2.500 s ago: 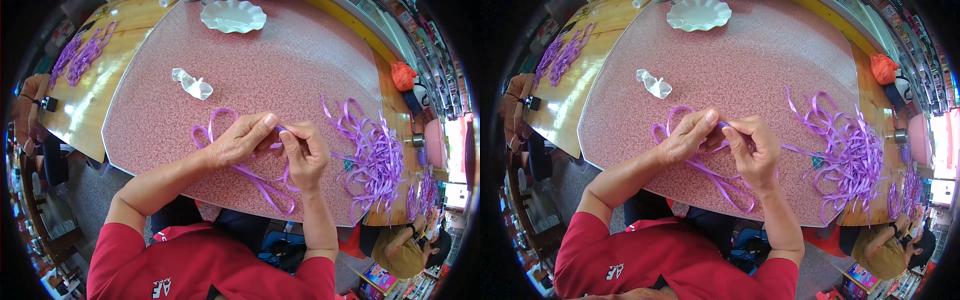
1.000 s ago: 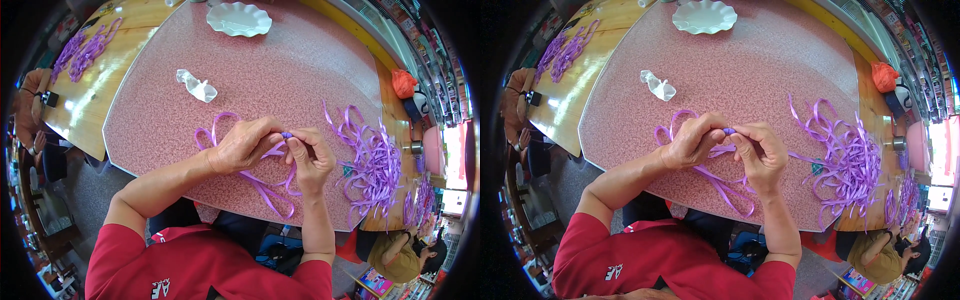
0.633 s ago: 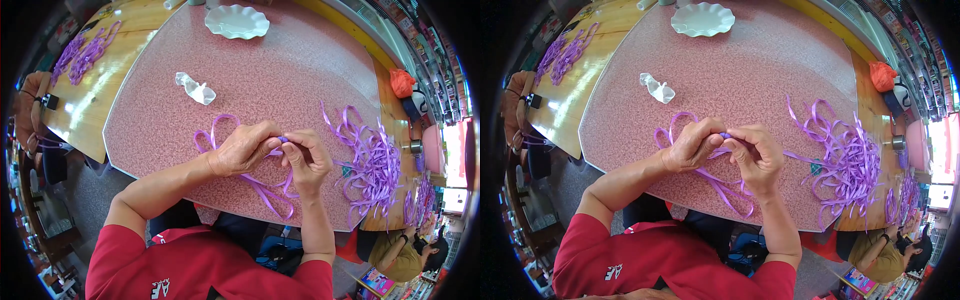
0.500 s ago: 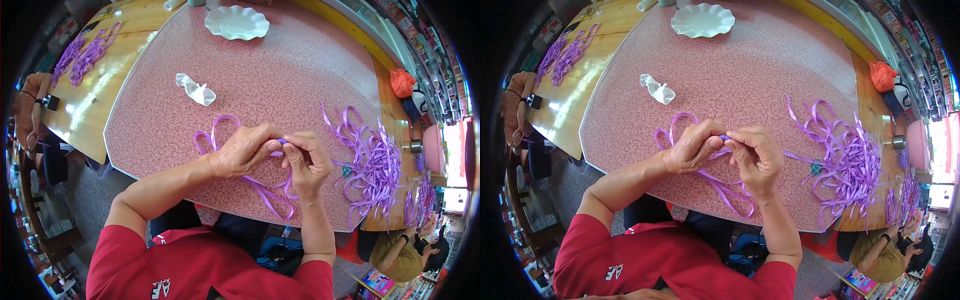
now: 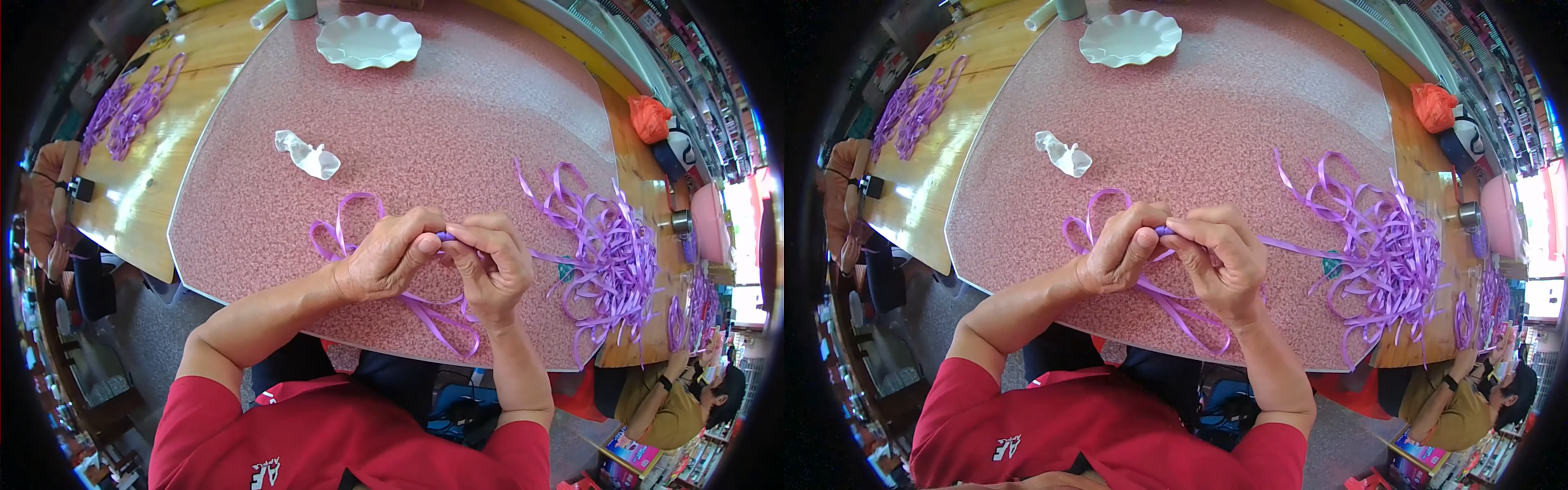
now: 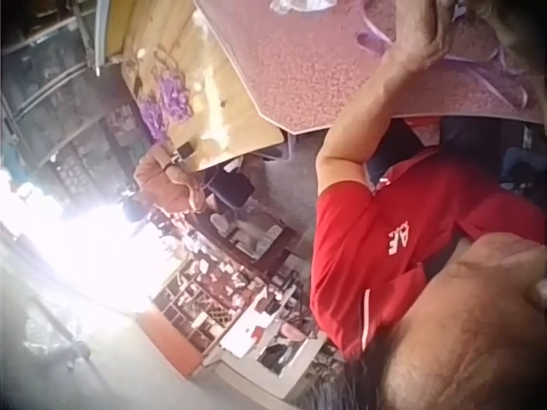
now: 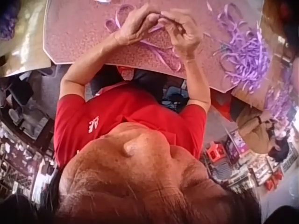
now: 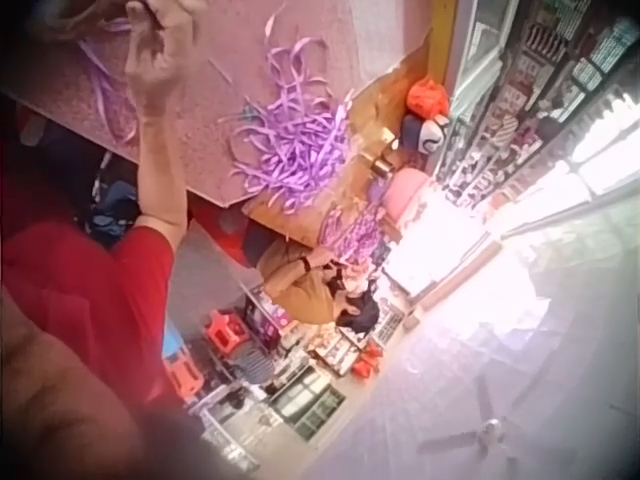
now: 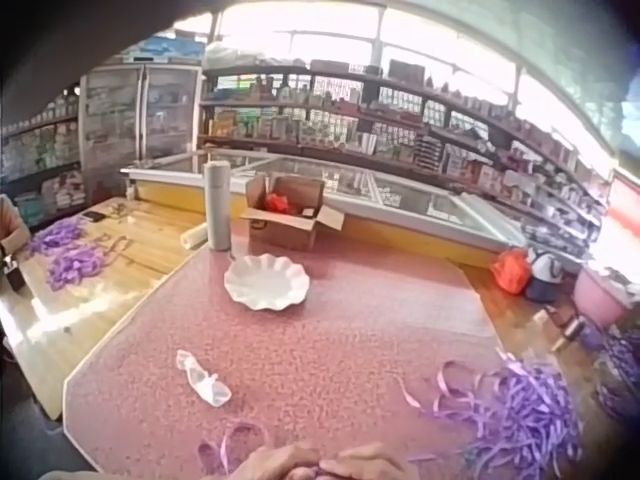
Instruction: Untangling and organizing purple ribbons on a table.
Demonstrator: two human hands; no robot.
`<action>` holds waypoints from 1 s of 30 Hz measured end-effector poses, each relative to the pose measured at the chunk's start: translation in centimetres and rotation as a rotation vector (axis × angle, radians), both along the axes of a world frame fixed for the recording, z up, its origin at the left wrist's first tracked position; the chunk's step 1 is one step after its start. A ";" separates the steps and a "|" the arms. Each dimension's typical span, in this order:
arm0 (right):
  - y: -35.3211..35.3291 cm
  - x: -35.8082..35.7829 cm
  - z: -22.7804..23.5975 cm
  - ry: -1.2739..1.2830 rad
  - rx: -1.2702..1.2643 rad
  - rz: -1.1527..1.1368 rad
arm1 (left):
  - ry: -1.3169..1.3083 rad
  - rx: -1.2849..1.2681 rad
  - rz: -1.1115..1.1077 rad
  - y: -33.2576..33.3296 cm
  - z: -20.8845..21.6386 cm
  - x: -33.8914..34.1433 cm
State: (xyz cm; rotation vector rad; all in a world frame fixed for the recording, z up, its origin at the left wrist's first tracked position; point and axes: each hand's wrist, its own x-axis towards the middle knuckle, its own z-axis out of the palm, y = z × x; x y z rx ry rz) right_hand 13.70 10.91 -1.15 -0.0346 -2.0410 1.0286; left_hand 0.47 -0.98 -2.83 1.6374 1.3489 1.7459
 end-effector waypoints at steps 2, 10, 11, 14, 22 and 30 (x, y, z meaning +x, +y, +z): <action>-0.2 0.0 -0.1 0.011 0.003 -0.003 | 0.001 0.018 0.012 0.0 0.1 0.1; 0.1 0.2 0.3 0.036 -0.074 0.103 | 0.011 -0.017 -0.024 0.0 0.2 -0.1; 0.2 0.3 0.5 0.022 -0.073 0.117 | 0.011 -0.019 -0.026 -0.1 0.2 -0.2; 0.5 0.2 0.7 0.020 -0.051 0.141 | -0.191 -0.176 -0.188 -0.5 0.3 -0.3; 0.4 -0.7 -0.7 0.088 0.025 -0.015 | -0.311 -0.254 -0.043 0.4 0.5 0.5; 0.8 0.3 -0.3 -0.094 -0.507 0.146 | -0.472 -0.403 -0.150 0.2 0.4 -1.1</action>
